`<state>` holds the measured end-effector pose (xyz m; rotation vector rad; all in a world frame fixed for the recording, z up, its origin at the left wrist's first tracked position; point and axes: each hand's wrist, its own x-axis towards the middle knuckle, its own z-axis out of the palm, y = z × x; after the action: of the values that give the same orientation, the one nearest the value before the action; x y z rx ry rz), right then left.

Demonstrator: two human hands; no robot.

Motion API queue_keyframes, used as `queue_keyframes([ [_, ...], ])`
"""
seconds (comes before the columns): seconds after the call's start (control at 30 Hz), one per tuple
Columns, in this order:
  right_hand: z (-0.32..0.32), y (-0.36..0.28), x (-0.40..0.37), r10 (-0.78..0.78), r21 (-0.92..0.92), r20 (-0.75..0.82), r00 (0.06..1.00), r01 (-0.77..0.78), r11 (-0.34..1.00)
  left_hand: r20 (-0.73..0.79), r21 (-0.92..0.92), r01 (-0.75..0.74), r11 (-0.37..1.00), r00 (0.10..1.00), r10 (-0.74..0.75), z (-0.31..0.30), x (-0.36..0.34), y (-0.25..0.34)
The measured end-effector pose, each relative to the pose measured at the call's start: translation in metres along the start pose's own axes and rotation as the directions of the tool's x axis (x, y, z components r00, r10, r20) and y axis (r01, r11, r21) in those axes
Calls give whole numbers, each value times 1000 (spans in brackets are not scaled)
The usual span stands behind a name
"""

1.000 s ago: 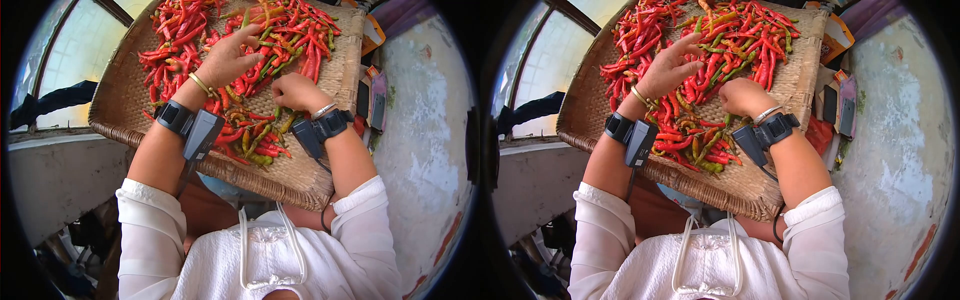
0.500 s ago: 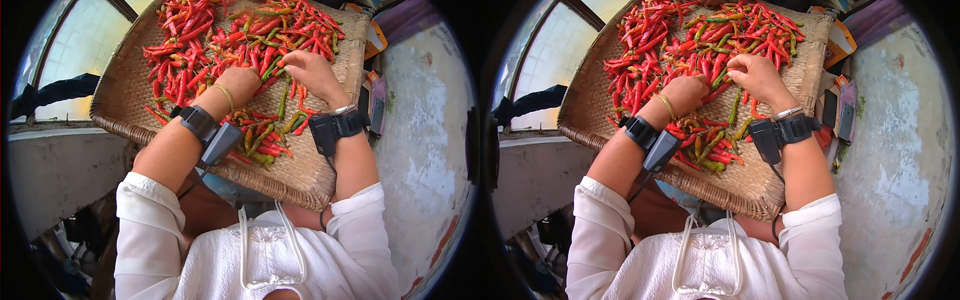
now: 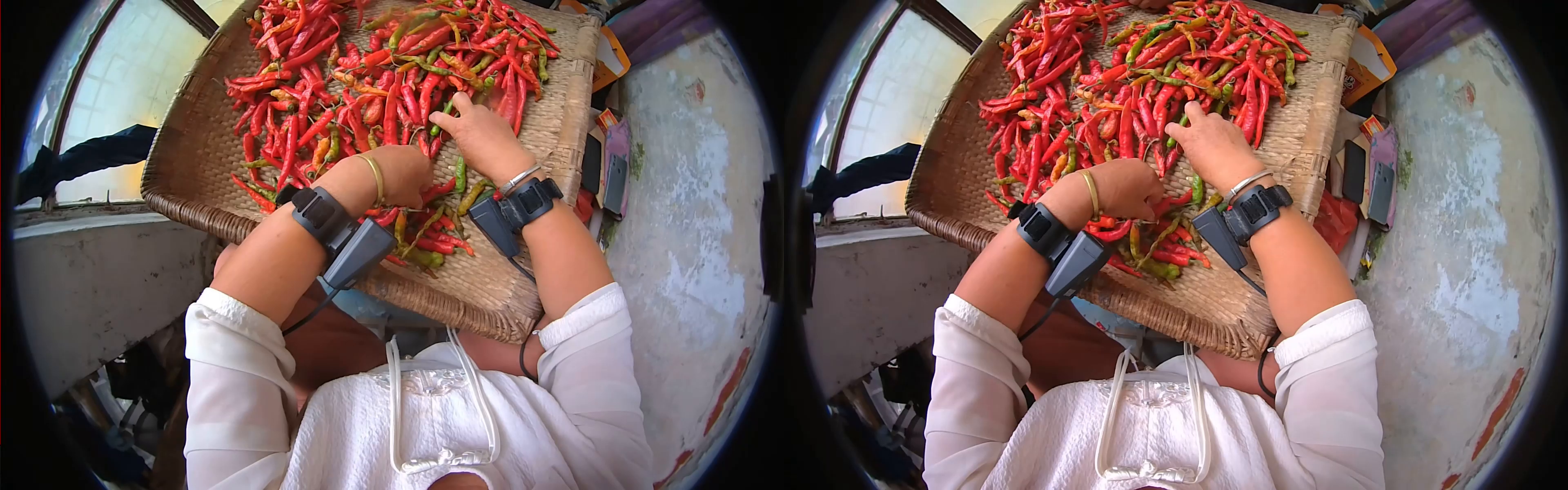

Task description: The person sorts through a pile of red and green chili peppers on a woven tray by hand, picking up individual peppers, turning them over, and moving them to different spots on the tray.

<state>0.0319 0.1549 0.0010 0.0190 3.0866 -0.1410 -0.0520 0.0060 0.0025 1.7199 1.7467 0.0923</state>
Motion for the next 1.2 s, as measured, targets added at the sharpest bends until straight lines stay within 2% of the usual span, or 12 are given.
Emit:
queue_keyframes([
  [0.17, 0, -3, 0, 37, -69, 36, 999, -34, 997, 1, -67, -9, 998, 1000, 9, -2, 0, -2],
  [0.4, -5, 4, 1, 26, 65, 34, 999, -28, 998, -382, -43, 240, 970, 893, -238, -13, -3, -2],
  [0.47, -11, 5, 1, 66, 294, -63, 996, -45, 955, -388, -48, 227, 973, 893, -228, -14, -4, -4],
  [0.63, -26, 5, 4, 58, 350, -216, 975, 22, 936, -267, 14, 145, 989, 954, -136, -11, -4, -12],
  [0.7, -35, 3, 4, 199, 613, -195, 960, -39, 789, -126, -18, 107, 994, 986, -108, -10, -1, -11],
  [0.77, -40, 5, 4, 290, 791, -109, 951, -94, 605, -186, 53, 77, 996, 980, -66, 2, 0, -16],
  [0.83, -55, 7, 1, 311, 929, 222, 924, -298, 221, -243, 124, 55, 991, 970, -23, 6, -2, -15],
  [0.9, -54, 18, 1, 238, 901, 262, 935, -325, 287, -229, 217, 156, 964, 968, -106, 7, -2, -12],
  [0.97, -40, 27, 4, 300, 971, 88, 950, -14, -239, -175, 239, 189, 953, 973, -149, 1, 0, -10],
  [1.0, -51, 20, 5, 429, 926, 56, 902, 114, -361, -122, 263, 221, 939, 973, -194, -2, 0, -10],
  [1.1, -50, 27, 2, 471, 967, 107, 876, 20, -256, -207, 149, 157, 976, 970, -124, -12, -5, -13],
  [1.2, -43, 10, 4, 289, 943, 229, 930, -286, 173, -406, 54, 115, 992, 910, -83, -24, -13, -17],
])
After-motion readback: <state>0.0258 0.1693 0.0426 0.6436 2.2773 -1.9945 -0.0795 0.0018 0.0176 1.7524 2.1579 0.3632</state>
